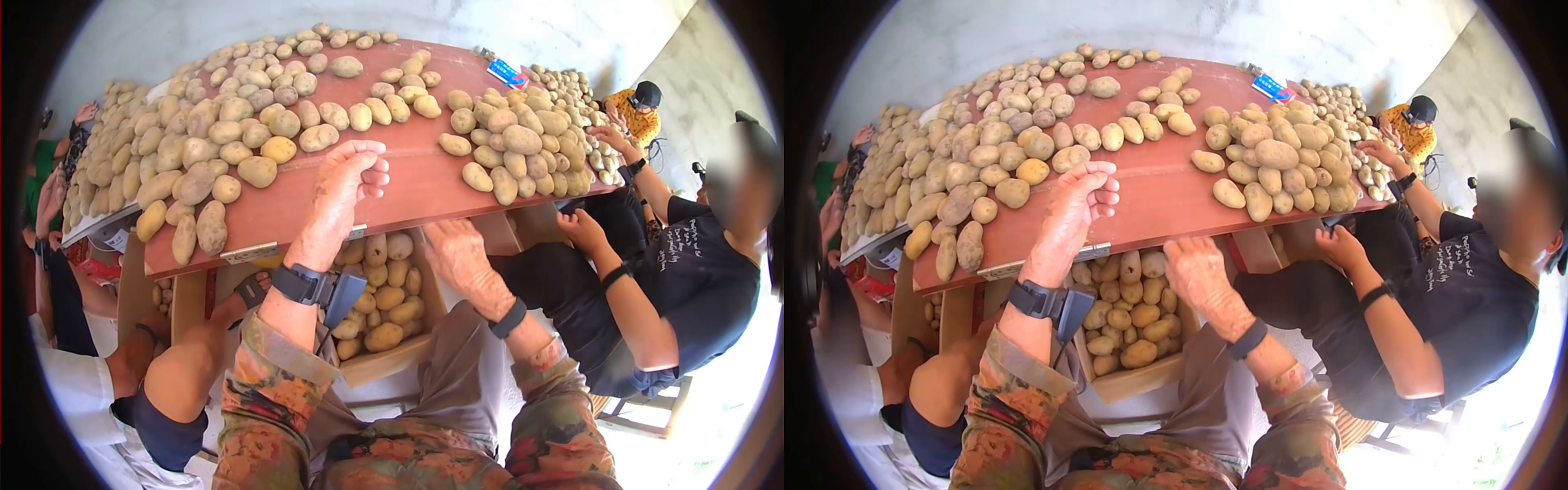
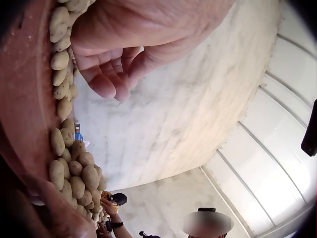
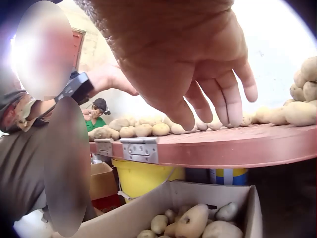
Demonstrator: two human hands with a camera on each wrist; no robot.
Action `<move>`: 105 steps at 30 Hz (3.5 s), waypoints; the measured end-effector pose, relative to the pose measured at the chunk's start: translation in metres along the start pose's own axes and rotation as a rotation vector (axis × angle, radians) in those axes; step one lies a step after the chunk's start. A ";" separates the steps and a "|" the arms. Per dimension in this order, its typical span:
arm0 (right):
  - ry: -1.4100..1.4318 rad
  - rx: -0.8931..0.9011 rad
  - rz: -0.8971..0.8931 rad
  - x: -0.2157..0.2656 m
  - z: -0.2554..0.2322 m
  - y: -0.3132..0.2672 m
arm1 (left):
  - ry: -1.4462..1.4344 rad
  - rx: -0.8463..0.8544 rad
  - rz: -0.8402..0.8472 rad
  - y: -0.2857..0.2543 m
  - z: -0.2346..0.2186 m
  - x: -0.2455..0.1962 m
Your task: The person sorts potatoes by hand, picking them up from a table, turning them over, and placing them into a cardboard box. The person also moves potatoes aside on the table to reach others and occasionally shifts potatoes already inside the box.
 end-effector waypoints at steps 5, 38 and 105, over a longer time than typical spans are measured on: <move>0.152 0.082 -0.015 0.045 -0.019 -0.036 | -0.009 -0.033 0.001 -0.004 0.000 -0.002; 0.248 -0.163 -0.011 0.050 -0.071 0.086 | 0.096 -0.027 0.015 -0.024 -0.012 0.005; 0.262 0.073 0.278 -0.062 -0.011 0.031 | 0.714 0.153 -0.431 -0.034 0.033 0.117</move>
Point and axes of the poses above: each hand's wrist, its own y-axis towards the middle knuckle, its own z-axis out of the palm, x = y × z, the point moved 1 cm from there along y, towards the middle knuckle, and after that the axes turned 10 degrees about x, right-handed, at the moved point
